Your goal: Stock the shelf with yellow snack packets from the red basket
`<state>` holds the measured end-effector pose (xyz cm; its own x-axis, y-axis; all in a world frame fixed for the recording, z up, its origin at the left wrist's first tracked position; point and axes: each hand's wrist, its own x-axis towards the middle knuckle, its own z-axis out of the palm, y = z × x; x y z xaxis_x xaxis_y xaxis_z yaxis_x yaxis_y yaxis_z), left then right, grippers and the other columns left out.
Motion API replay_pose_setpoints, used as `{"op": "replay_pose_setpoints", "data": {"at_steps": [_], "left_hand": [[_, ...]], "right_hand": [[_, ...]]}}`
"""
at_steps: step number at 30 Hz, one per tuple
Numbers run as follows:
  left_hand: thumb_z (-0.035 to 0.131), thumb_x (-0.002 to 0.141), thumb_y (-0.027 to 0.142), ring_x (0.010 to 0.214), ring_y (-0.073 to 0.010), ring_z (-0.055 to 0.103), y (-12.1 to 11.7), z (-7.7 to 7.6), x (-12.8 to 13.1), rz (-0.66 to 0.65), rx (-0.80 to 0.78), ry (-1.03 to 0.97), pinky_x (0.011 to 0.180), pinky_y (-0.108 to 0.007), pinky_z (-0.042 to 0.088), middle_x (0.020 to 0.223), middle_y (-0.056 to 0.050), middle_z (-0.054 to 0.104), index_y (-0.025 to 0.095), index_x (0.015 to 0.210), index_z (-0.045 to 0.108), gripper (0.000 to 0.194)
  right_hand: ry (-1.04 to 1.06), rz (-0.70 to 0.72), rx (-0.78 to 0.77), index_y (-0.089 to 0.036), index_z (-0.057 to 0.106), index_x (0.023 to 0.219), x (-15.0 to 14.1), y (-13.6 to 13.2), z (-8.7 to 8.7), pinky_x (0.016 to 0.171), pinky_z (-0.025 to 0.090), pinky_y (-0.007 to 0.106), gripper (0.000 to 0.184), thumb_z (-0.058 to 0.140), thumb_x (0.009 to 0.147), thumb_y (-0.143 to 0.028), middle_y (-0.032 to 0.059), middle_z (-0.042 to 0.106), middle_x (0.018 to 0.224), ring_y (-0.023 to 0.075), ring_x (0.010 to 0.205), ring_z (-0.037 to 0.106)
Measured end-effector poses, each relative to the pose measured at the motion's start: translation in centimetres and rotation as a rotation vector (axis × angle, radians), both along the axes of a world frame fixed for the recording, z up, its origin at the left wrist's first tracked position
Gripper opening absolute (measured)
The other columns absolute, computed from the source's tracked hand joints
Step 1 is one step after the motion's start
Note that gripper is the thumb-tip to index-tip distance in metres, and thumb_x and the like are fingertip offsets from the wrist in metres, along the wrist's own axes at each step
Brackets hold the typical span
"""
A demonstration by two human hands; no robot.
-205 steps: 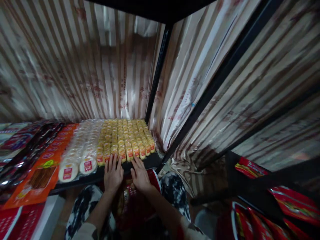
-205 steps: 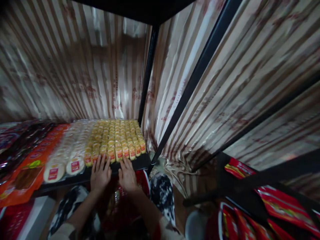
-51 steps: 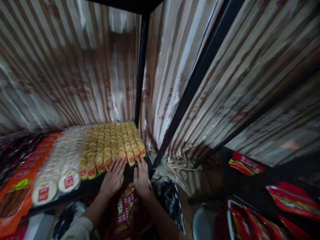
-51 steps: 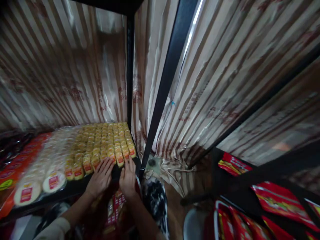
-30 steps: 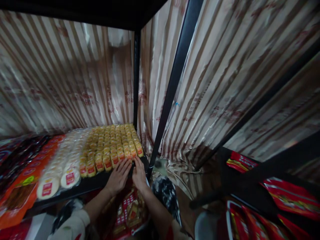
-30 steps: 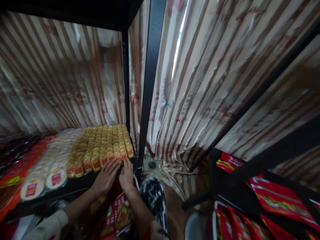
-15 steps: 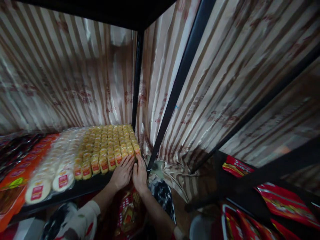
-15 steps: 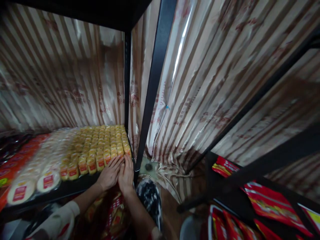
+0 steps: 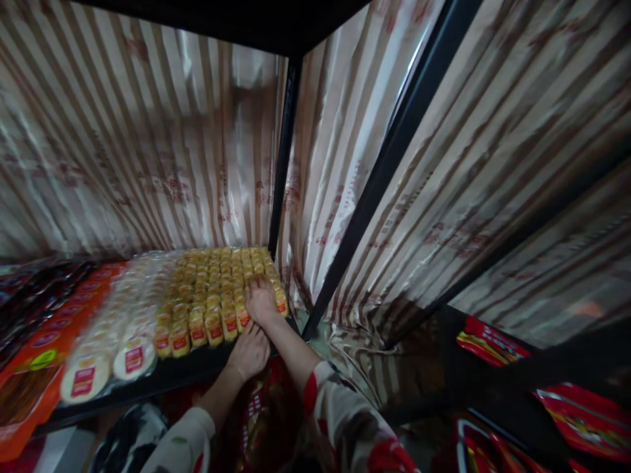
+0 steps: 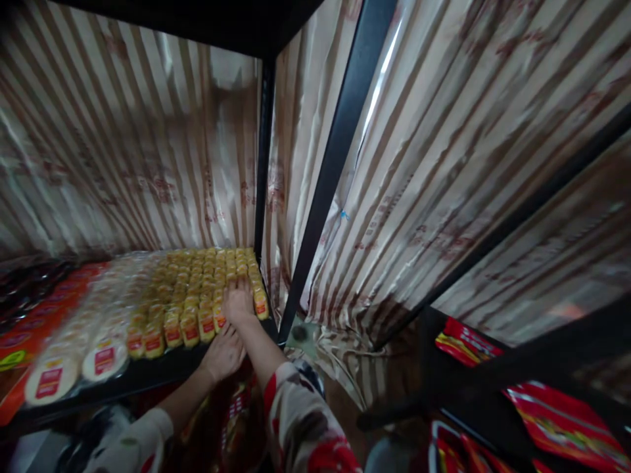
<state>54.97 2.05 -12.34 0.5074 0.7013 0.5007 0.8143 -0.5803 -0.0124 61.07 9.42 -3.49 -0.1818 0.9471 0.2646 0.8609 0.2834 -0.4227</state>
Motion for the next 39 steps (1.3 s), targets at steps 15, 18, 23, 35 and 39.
{"op": "replay_pose_setpoints", "data": {"at_steps": [15,18,23,35,39], "left_hand": [[0.039,0.082,0.02,0.112,-0.0239,0.055,0.0,-0.1,-0.1,0.033,-0.077,-0.039,0.105,-0.043,0.034,0.11,-0.011,0.067,0.012,0.114,0.061,0.04],[0.039,0.082,0.019,0.114,-0.0237,0.054,0.0,-0.1,-0.1,0.024,-0.079,-0.029,0.106,-0.043,0.034,0.113,-0.011,0.066,0.013,0.115,0.061,0.04],[0.039,0.083,0.018,0.121,-0.0235,0.05,0.0,0.1,0.1,0.051,-0.053,-0.015,0.109,-0.041,0.032,0.119,-0.012,0.063,0.01,0.113,0.062,0.039],[0.038,0.082,0.021,0.13,-0.0274,0.04,0.4,-0.1,-0.2,-0.011,-0.052,0.011,0.109,-0.049,0.032,0.13,-0.014,0.055,0.01,0.126,0.053,0.048],[0.039,0.081,0.02,0.13,-0.0277,0.041,0.4,0.1,-0.2,-0.018,-0.031,0.006,0.107,-0.047,0.036,0.128,-0.014,0.057,0.01,0.126,0.053,0.048]], "right_hand": [[0.047,-0.009,0.041,-0.009,0.052,0.127,-0.7,0.6,-1.3,0.106,0.03,0.037,0.042,0.034,0.093,-0.023,0.0167,0.051,0.132,0.0243,0.126,0.04],[0.021,-0.028,0.031,-0.008,0.05,0.13,-0.9,0.9,-1.2,0.11,0.023,0.039,0.044,0.035,0.093,-0.025,0.0167,0.048,0.136,0.0247,0.131,0.036],[-0.054,-0.009,0.002,-0.008,0.05,0.13,-1.1,2.4,-0.8,0.111,0.02,0.041,0.046,0.036,0.092,-0.03,0.0184,0.04,0.142,0.0261,0.136,0.029],[-0.204,0.004,-0.059,-0.007,0.049,0.13,-2.5,6.1,-0.3,0.107,0.022,0.05,0.047,0.036,0.092,-0.032,0.0233,0.035,0.143,0.0349,0.136,0.026],[-0.19,-0.024,-0.039,-0.009,0.047,0.132,-2.7,6.5,-0.9,0.106,0.02,0.054,0.048,0.036,0.092,-0.032,0.0234,0.033,0.144,0.0368,0.136,0.025]]}}
